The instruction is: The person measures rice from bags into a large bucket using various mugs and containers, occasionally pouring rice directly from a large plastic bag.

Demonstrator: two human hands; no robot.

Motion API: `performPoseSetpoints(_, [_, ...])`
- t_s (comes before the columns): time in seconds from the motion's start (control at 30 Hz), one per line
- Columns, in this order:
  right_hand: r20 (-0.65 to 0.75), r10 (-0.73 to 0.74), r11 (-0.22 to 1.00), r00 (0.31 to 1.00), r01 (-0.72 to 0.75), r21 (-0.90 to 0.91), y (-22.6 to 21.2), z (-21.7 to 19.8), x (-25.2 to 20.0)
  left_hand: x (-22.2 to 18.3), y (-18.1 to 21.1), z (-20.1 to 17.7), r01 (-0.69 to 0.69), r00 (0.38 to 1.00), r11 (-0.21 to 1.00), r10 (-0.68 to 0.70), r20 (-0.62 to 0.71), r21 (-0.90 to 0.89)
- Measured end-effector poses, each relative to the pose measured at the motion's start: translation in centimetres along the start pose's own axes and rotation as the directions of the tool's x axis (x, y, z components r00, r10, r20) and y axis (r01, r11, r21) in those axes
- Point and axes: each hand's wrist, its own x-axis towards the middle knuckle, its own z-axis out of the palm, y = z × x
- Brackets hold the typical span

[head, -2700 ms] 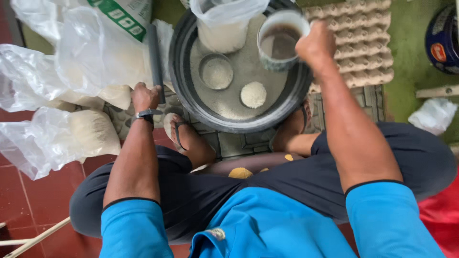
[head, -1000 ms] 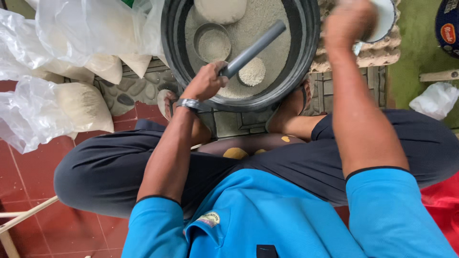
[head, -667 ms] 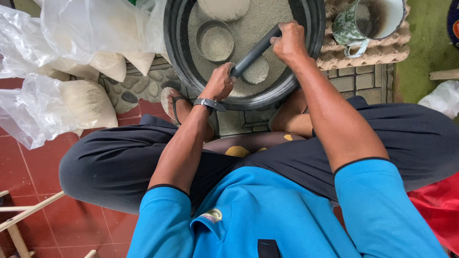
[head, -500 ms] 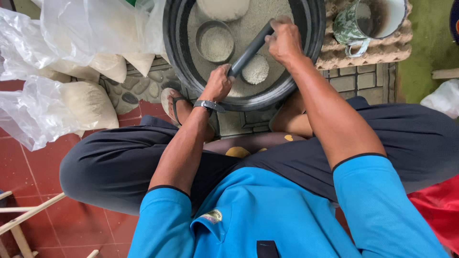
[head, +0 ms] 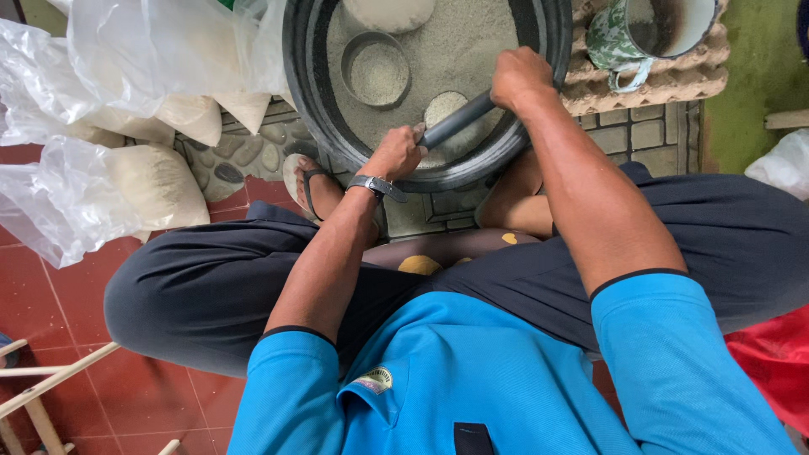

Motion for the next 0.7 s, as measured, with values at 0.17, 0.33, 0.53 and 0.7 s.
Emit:
performPoseSetpoints(0.17, [0.114,0.032,0.999,0.993,-0.032,0.005,-0.4,-1.3,-0.4,-1.3,2.8,-2.2,0.076,0.997,0.997,-0.076,0.031,0.016])
performPoseSetpoints(0.33, [0.116,0.003,1.0,0.993,-0.004,0.005,0.2,-0.9,-0.7,-1.4,3.2,-1.1,0.12,0.993,0.992,-0.121,0.015,0.049])
performPoseSetpoints(0.53, [0.027,0.156,0.987,0.987,-0.157,0.031,-0.2,-5.4,0.3,-2.2,3.1,-3.0,-0.009,0.993,1.0,0.01,-0.116,0.011])
performPoseSetpoints(0.7, [-0.598,-0.156,0.957,0.786,0.271,0.106,2.0,-9.5,0.9,-6.0,9.2,-12.4,-0.014,0.999,0.954,-0.001,-0.051,-0.3])
